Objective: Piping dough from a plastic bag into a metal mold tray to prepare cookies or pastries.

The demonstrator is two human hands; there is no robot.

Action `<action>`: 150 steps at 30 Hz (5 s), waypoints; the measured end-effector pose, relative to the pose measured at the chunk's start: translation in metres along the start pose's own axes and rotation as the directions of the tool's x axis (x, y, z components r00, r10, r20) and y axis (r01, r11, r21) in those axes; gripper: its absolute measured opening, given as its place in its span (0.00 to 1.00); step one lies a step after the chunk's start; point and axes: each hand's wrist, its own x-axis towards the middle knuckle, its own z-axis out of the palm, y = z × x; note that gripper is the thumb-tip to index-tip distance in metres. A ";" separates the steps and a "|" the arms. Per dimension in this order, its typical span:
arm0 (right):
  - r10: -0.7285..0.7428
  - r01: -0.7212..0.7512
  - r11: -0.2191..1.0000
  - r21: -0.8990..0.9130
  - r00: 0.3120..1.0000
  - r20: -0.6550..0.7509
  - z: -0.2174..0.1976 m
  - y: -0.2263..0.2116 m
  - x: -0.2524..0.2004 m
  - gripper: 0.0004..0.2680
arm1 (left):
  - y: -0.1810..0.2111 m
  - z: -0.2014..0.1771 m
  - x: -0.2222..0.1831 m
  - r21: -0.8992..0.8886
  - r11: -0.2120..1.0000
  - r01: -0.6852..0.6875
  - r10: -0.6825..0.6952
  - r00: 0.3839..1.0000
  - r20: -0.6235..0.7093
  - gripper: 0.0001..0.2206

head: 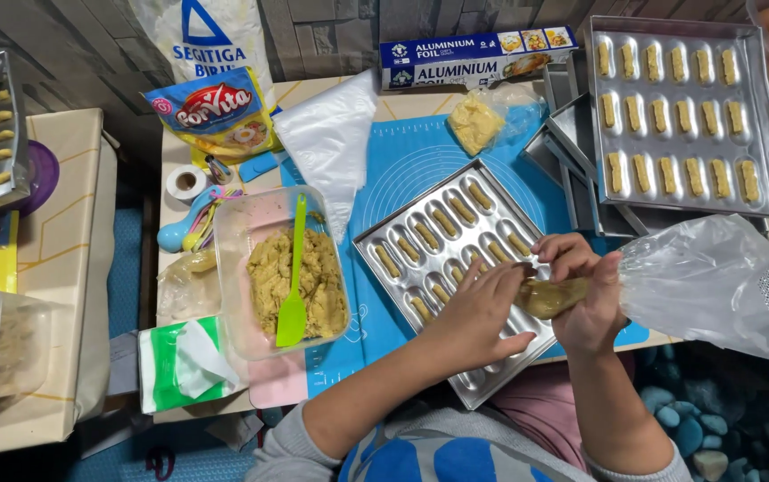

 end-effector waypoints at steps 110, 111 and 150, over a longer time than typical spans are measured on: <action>0.542 -0.790 0.566 -0.235 0.571 -0.616 -0.078 0.012 -0.097 0.24 | -0.031 -0.195 -0.094 -0.571 0.778 0.264 -0.629 0.308 -0.714 0.19; 0.541 -0.788 0.569 -0.234 0.573 -0.616 -0.076 0.005 -0.092 0.24 | -0.021 -0.191 -0.083 -0.569 0.779 0.262 -0.626 0.309 -0.716 0.19; 0.208 -0.169 0.970 0.176 0.950 -0.232 0.009 -0.021 0.023 0.12 | -0.177 -0.170 -0.024 0.513 0.371 0.774 -0.695 0.598 -0.399 0.17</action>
